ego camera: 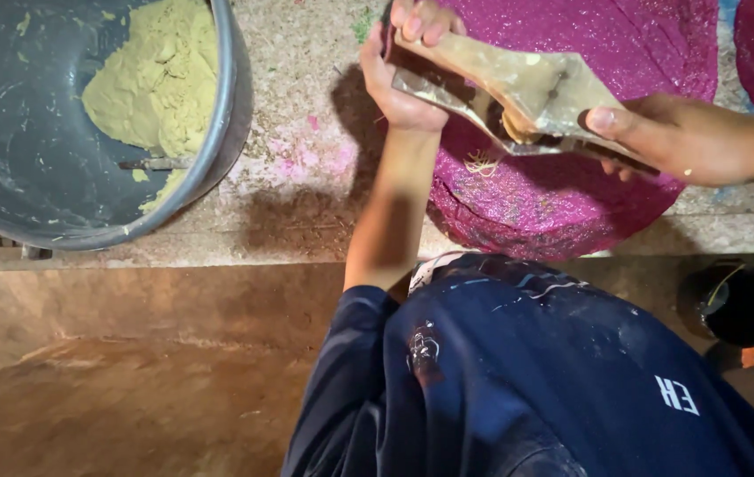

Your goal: The person uses a manual dough press to extrude dough into spiral noodle shapes onto pink trays. They repeatedly scoop dough from a metal bowl, load the press, and squeeze out noodles, then move the filled tray aside and continue with a new tray.

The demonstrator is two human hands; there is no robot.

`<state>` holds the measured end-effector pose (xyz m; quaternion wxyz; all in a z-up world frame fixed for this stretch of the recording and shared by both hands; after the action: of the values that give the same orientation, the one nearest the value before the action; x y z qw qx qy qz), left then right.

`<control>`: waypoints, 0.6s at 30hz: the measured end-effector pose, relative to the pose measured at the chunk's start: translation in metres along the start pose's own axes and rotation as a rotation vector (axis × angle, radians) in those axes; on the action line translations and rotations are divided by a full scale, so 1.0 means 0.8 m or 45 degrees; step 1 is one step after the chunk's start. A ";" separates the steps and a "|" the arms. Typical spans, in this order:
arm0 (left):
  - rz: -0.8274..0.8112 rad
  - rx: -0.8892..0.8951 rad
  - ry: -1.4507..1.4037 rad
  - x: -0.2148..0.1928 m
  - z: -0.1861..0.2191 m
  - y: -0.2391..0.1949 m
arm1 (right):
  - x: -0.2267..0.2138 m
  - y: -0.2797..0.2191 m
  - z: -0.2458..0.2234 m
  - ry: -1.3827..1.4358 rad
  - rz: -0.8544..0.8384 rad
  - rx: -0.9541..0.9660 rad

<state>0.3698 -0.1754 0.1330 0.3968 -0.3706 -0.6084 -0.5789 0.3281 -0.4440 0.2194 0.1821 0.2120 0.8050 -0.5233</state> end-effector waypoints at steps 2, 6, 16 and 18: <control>-0.078 0.013 0.033 0.006 0.006 0.012 | -0.004 0.001 -0.007 0.055 0.110 -0.141; -0.078 0.014 0.051 0.026 0.025 0.007 | 0.013 -0.006 -0.019 0.175 0.039 -0.085; -0.056 0.065 0.237 0.028 0.013 0.025 | -0.005 -0.018 -0.017 0.169 0.162 -0.151; 0.039 0.026 0.112 0.027 0.022 0.018 | 0.007 -0.015 -0.017 0.174 0.122 -0.134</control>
<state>0.3733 -0.1572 0.1581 0.4358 -0.3501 -0.5904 -0.5822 0.3155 -0.4347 0.2310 0.1626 0.2757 0.8308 -0.4554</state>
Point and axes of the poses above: each hand's wrist, its own y-axis towards the middle knuckle, its own x-axis out of the palm, z = x × y, the point moved 3 cm from there along y, towards the middle knuckle, and after that the axes turned 3 degrees about -x, right-handed, at the moved point
